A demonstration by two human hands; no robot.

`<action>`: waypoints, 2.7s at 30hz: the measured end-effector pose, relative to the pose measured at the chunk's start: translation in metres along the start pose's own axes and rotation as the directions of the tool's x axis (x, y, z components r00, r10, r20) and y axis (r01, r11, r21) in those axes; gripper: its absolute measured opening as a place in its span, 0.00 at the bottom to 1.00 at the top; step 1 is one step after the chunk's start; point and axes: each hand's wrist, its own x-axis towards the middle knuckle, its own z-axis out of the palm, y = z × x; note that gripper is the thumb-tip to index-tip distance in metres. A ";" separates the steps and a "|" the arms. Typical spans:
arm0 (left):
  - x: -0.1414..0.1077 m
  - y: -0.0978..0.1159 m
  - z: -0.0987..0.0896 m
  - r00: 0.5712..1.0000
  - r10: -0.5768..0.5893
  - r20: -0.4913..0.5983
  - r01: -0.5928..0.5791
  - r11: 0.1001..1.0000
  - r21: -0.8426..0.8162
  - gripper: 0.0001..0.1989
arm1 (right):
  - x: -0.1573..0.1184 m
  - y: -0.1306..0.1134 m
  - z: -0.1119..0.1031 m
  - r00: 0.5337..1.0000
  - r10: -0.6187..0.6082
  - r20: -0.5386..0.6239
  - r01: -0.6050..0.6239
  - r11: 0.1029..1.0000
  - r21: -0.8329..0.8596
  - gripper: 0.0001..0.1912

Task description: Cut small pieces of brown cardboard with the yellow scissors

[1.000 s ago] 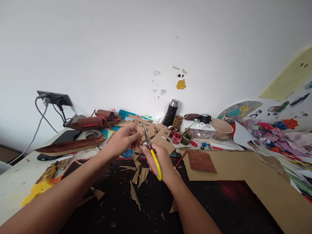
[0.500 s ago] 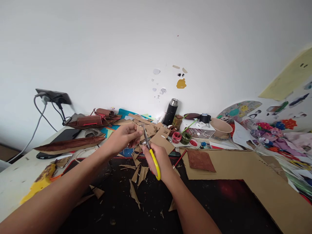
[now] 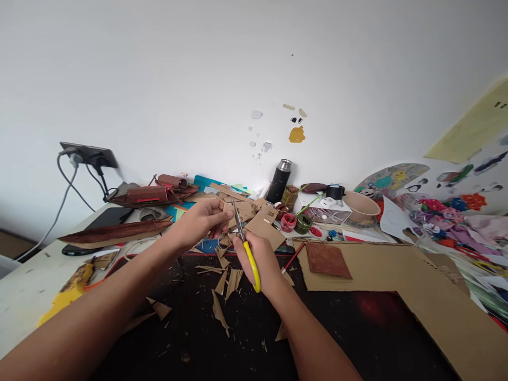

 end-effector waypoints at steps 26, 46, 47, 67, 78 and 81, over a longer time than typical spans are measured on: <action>0.003 0.002 -0.010 0.999 -0.026 0.044 0.033 0.988 -0.148 0.17 | -0.004 0.003 0.004 0.969 0.030 0.243 -0.152 0.853 0.499 0.22; 0.002 0.002 -0.005 0.998 -0.009 0.069 0.015 0.995 -0.098 0.19 | -0.006 -0.002 0.001 0.977 0.092 0.194 -0.162 0.908 0.386 0.25; 0.002 0.002 -0.005 0.998 -0.006 0.062 0.012 0.995 -0.097 0.19 | -0.006 -0.003 0.000 0.978 0.087 0.189 -0.154 0.914 0.375 0.25; 0.003 0.000 -0.007 0.998 -0.003 0.068 0.007 0.999 -0.052 0.18 | -0.005 -0.010 -0.004 0.971 0.109 0.211 -0.173 0.935 0.310 0.24; 0.002 -0.001 -0.003 0.998 -0.005 0.064 0.010 0.998 -0.066 0.20 | -0.006 -0.006 -0.001 0.976 0.100 0.196 -0.154 0.945 0.288 0.22; 0.002 -0.003 0.000 0.998 -0.022 0.052 0.026 0.997 -0.076 0.20 | -0.006 -0.004 0.001 0.972 0.129 0.196 -0.186 0.932 0.311 0.24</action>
